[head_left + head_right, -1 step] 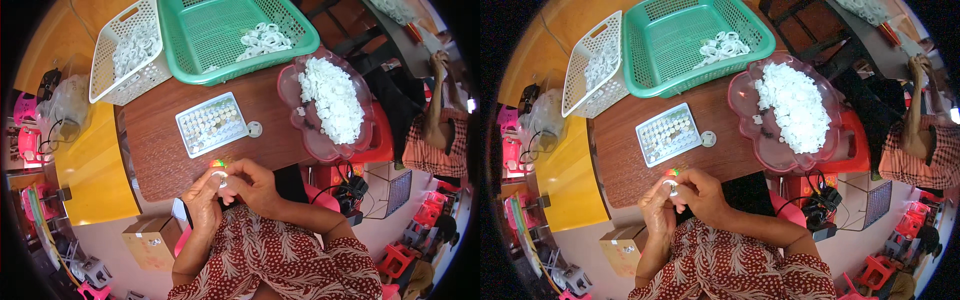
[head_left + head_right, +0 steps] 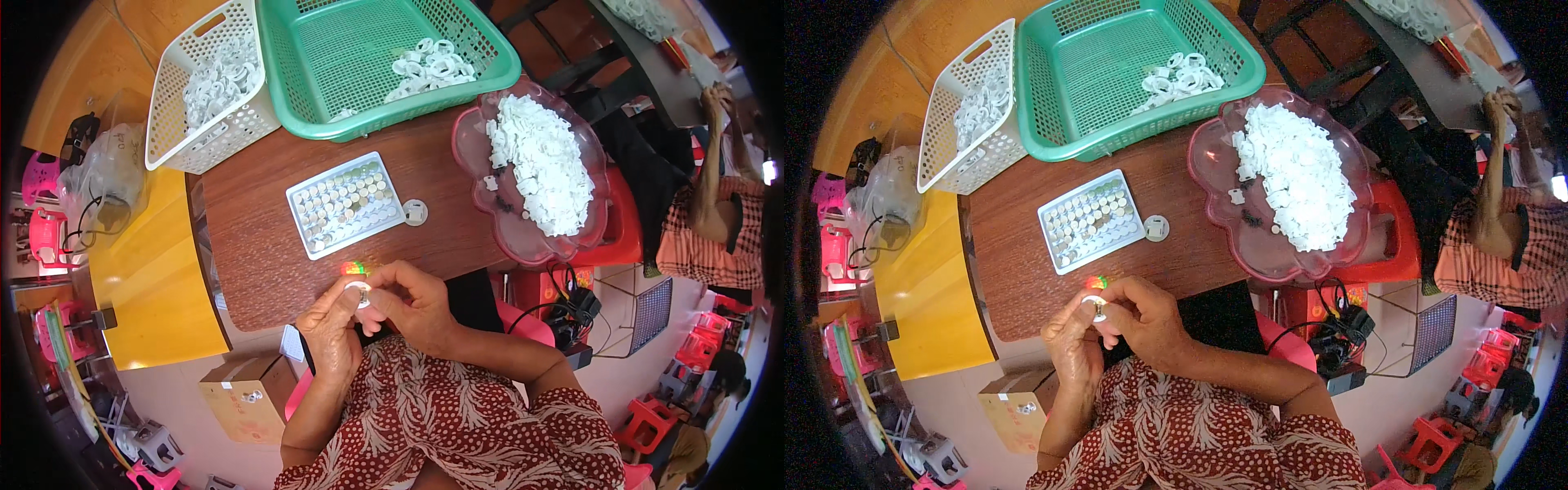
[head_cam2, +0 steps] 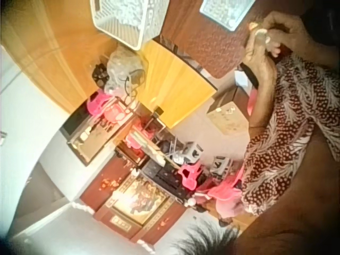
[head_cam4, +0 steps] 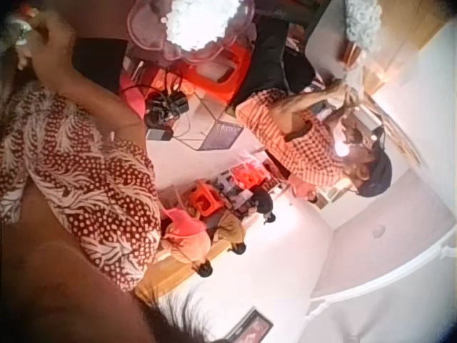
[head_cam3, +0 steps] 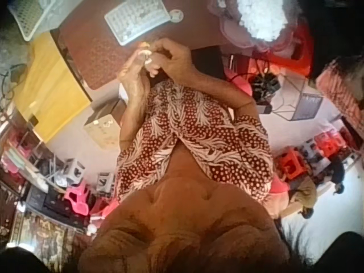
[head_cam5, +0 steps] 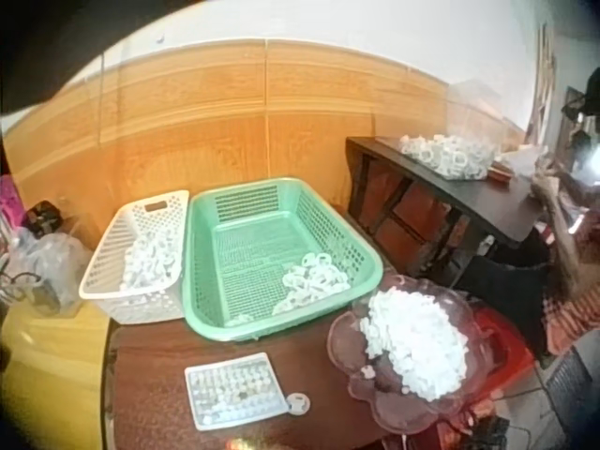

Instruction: The person picks up a white plastic base, inserts a small metal battery from a tray, and snaps a white plastic cover onto the assembly before placing it into a pink flower-shaped bowl.

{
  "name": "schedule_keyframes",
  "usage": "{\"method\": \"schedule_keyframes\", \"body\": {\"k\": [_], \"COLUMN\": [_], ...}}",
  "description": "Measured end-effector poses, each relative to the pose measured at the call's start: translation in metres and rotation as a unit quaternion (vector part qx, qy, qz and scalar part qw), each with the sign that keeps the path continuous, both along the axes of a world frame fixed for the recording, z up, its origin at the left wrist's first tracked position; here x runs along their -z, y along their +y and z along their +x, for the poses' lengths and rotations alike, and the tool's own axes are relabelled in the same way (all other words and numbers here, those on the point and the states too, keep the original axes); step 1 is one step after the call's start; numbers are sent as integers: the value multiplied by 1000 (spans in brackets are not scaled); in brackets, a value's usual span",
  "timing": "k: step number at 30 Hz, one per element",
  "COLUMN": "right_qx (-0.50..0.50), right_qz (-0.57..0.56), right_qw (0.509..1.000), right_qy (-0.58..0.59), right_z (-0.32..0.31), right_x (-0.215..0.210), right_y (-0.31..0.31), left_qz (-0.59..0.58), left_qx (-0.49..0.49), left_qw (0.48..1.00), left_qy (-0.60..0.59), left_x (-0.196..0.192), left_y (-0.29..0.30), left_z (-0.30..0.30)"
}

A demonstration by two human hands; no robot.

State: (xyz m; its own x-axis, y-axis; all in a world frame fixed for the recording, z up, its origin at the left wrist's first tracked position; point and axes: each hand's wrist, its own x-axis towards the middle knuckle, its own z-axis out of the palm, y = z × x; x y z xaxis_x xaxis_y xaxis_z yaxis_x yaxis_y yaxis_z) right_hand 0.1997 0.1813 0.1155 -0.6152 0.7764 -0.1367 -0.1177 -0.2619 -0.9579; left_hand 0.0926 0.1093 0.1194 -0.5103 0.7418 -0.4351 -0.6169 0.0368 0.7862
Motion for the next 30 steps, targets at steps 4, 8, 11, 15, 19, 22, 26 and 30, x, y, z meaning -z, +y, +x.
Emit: {"method": "schedule_keyframes", "body": {"k": [4, 8, 11, 15, 19, 22, 26, 30], "right_qx": [6, 54, 63, 93, 123, 121, 115, 76], "right_qz": [132, 291, 331, 407, 433, 455, 492, 506], "right_qw": [989, 949, 932, 899, 881, 864, 835, 825], "right_qy": [-61, -110, -129, -128, -148, -178, -215, -240], "right_z": [2, 7, 13, 12, 9, 16, 32, 47], "right_x": [6, 6, 3, 2, -4, -6, 4, -3], "right_y": [2, 10, 20, 36, 54, 58, 47, 33], "left_qz": [-19, -31, -17, -15, -11, -16, -11, -17], "left_qx": [4, 10, 19, 31, 50, 58, 62, 53], "left_qw": [999, 998, 999, 998, 997, 997, 997, 997], "left_qy": [43, 51, 43, 43, 54, 40, 46, 57], "left_x": [-2, -1, 1, 5, 3, 5, 3, 1], "left_y": [1, -1, 0, 1, 1, 0, 5, 5], "left_z": [-1, -7, -9, -9, -8, -11, -8, -8]}}
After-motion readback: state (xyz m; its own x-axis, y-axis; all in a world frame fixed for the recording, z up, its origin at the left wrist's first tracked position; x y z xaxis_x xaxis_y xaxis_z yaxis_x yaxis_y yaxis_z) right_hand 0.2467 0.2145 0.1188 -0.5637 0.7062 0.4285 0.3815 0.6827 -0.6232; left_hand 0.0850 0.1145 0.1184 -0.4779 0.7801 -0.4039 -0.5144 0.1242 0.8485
